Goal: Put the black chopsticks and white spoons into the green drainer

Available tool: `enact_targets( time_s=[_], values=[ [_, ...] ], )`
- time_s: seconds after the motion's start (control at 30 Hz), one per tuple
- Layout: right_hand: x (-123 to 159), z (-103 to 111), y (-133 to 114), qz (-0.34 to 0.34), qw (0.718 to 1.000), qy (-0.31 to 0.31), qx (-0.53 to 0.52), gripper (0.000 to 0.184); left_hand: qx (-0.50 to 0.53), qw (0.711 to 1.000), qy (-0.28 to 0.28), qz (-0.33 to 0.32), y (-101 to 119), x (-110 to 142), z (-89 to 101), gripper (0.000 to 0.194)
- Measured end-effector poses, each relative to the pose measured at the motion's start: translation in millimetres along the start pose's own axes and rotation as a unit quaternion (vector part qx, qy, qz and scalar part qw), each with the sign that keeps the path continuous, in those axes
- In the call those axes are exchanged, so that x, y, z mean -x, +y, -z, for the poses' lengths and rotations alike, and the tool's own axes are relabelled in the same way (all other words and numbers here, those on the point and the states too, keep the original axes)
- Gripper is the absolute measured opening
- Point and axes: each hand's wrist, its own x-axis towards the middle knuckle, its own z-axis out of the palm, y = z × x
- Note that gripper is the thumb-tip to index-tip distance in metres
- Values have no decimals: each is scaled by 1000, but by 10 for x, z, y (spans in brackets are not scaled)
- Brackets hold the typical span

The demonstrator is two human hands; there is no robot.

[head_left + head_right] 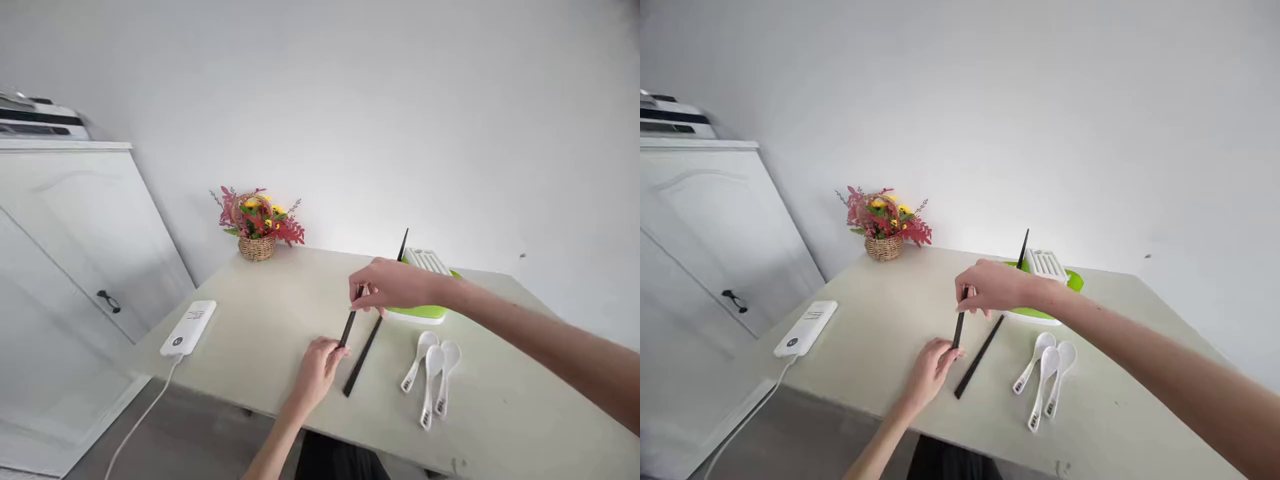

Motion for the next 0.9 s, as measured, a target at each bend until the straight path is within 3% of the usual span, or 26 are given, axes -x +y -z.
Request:
enact_targets(
  time_s=[0.37,0.8,0.9],
  values=[
    [-5,-163,24,-16,998,36,-55,32,23,1000,-6,15,14,-3,-3,30],
    [97,-192,-24,-37,990,113,-72,33,33,999,-10,32,3,-1,-14,28],
    [170,-101,-5,-29,988,127,-81,35,31,999,-14,29,-5,-7,-11,28]
  ],
)
